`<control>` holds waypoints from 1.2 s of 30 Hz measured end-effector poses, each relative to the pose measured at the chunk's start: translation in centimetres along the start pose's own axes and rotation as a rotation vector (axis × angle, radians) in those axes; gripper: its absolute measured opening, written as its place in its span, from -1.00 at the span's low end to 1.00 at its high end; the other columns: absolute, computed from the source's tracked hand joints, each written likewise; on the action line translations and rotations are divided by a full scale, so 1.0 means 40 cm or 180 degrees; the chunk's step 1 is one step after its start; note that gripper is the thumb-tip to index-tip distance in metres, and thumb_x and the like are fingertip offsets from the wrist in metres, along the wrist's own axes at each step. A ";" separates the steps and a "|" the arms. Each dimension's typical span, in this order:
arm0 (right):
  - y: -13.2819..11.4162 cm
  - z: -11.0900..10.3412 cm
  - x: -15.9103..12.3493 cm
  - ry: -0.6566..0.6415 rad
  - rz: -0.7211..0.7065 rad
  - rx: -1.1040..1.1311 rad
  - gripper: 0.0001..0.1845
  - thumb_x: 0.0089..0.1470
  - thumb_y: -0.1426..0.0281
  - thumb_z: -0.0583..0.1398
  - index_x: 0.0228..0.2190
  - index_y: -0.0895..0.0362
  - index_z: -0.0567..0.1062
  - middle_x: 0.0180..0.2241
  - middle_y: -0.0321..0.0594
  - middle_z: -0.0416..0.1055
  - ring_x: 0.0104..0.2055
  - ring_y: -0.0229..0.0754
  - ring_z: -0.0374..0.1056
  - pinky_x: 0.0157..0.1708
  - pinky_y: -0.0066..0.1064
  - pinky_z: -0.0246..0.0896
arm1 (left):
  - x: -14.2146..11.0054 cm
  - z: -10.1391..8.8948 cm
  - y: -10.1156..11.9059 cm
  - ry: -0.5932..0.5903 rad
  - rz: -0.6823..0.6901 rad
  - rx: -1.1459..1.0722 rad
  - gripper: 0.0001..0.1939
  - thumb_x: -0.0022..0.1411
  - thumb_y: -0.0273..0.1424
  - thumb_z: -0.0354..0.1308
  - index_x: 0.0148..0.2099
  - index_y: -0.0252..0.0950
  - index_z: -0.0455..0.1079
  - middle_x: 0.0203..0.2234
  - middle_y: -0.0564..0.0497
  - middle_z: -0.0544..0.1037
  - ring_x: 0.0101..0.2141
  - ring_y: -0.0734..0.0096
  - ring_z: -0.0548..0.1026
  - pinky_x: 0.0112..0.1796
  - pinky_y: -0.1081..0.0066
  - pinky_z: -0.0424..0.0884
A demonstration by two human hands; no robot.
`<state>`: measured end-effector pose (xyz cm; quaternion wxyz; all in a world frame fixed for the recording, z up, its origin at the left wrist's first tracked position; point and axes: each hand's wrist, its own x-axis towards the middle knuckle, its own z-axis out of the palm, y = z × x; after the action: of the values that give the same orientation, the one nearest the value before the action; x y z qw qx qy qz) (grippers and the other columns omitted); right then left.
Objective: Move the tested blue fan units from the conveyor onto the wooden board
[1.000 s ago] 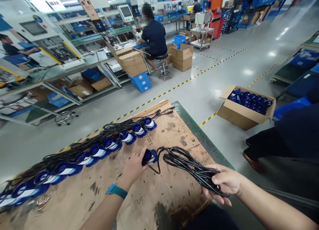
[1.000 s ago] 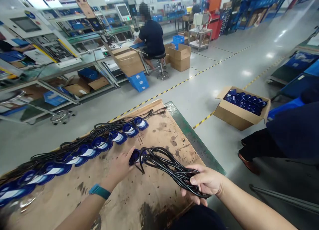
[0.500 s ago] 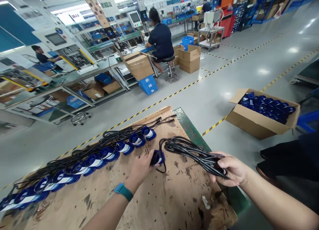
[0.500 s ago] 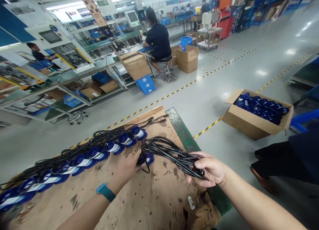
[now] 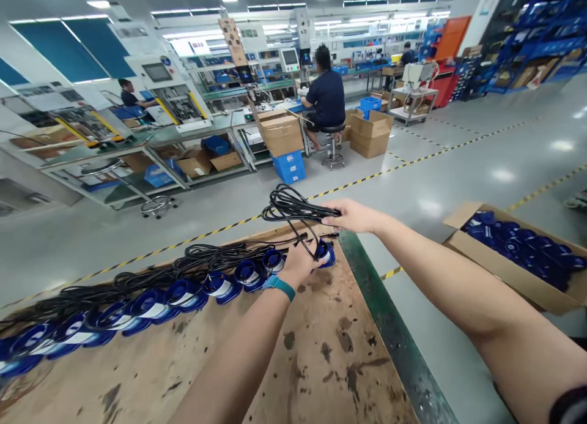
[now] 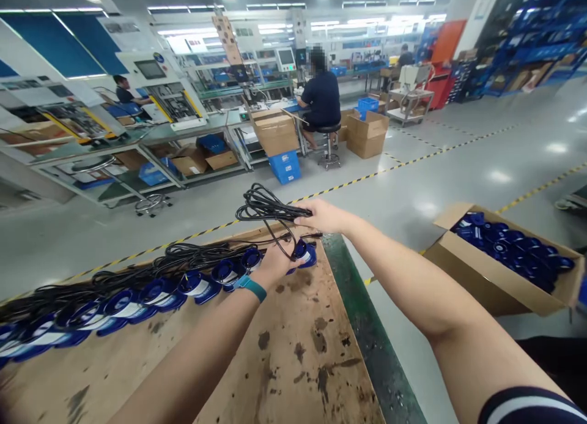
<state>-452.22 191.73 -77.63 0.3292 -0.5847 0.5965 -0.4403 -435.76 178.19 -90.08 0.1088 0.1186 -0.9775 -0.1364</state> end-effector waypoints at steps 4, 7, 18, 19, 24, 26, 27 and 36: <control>0.043 0.018 0.182 0.0001 -0.0043 -0.0149 -0.76 0.05 0.40 0.27 -0.19 0.20 0.56 -0.41 -0.36 0.42 -0.49 -0.37 0.22 -0.46 -0.51 0.26 | -0.001 0.015 -0.026 -0.0029 -0.0257 0.0139 -0.31 0.12 -0.17 0.40 0.22 -0.29 0.30 0.10 -0.27 0.50 0.16 -0.07 0.42 0.15 0.05 0.35; 0.076 0.063 0.290 -0.0080 0.0095 -0.0042 -0.70 0.00 0.45 0.30 -0.15 0.19 0.60 -0.37 -0.32 0.48 -0.50 -0.38 0.22 -0.47 -0.52 0.26 | -0.014 0.035 -0.030 0.0230 -0.0434 0.0187 -0.20 0.05 -0.12 0.45 0.20 -0.43 0.31 0.11 -0.40 0.48 0.23 -0.15 0.34 0.21 0.00 0.30; 0.260 0.191 0.432 -0.0224 0.0395 0.0630 -0.58 0.08 0.36 0.34 0.00 0.14 0.57 -0.15 -0.21 0.58 -0.28 -0.26 0.43 -0.21 -0.44 0.40 | -0.239 -0.034 -0.029 0.1496 -0.0450 -0.0253 -0.68 0.41 -0.29 -0.02 0.09 -0.28 0.41 -0.06 -0.20 0.57 0.01 0.11 0.49 0.14 0.07 0.43; 0.267 0.200 0.435 -0.0320 0.0495 0.0135 -0.62 0.07 0.36 0.35 -0.04 0.14 0.60 -0.16 -0.21 0.59 -0.24 -0.22 0.46 -0.16 -0.40 0.39 | -0.242 -0.060 -0.049 0.1552 -0.0514 -0.0219 -0.67 0.41 -0.26 -0.02 0.08 -0.27 0.41 -0.08 -0.19 0.57 0.00 0.10 0.49 0.14 0.06 0.42; 0.289 0.229 0.426 -0.0511 0.0988 -0.1943 -0.47 0.01 0.31 0.41 0.05 0.11 0.56 0.00 -0.08 0.56 0.00 0.00 0.48 0.00 -0.33 0.33 | -0.185 -0.129 -0.176 0.1386 -0.1006 0.0097 -0.46 0.38 -0.11 -0.03 0.21 -0.37 0.36 0.20 -0.31 0.39 0.23 -0.08 0.30 0.26 -0.06 0.24; 0.288 0.214 0.399 -0.0219 0.0899 -0.2000 -0.39 0.07 0.31 0.38 0.14 0.15 0.48 0.11 0.00 0.48 0.09 -0.01 0.43 0.04 -0.34 0.30 | -0.151 -0.131 -0.202 0.1080 -0.1151 0.0168 -0.43 0.38 -0.09 -0.04 0.24 -0.36 0.35 0.28 -0.31 0.31 0.28 -0.13 0.25 0.27 -0.11 0.22; 0.284 0.200 0.376 -0.0013 0.0861 -0.2025 -0.43 0.10 0.32 0.35 0.13 0.18 0.49 0.10 0.03 0.48 0.09 -0.02 0.42 0.05 -0.34 0.29 | -0.136 -0.130 -0.207 0.0917 -0.1152 0.0189 -0.43 0.38 -0.09 -0.05 0.24 -0.35 0.36 0.29 -0.30 0.30 0.28 -0.13 0.24 0.26 -0.11 0.21; 0.256 0.170 0.058 0.0095 0.0149 -0.1947 -0.25 -0.14 0.19 0.48 0.06 0.21 0.49 0.00 0.04 0.47 0.02 0.05 0.39 0.03 -0.21 0.28 | -0.070 -0.135 -0.246 0.0081 -0.0933 0.0597 -0.54 0.25 -0.44 -0.08 0.09 -0.23 0.51 0.23 -0.14 0.42 0.26 0.03 0.31 0.27 -0.04 0.23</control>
<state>-450.45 187.77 -89.37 0.1392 -0.6362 0.7195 -0.2413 -429.79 168.42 -88.42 0.0886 0.2712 -0.9567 -0.0576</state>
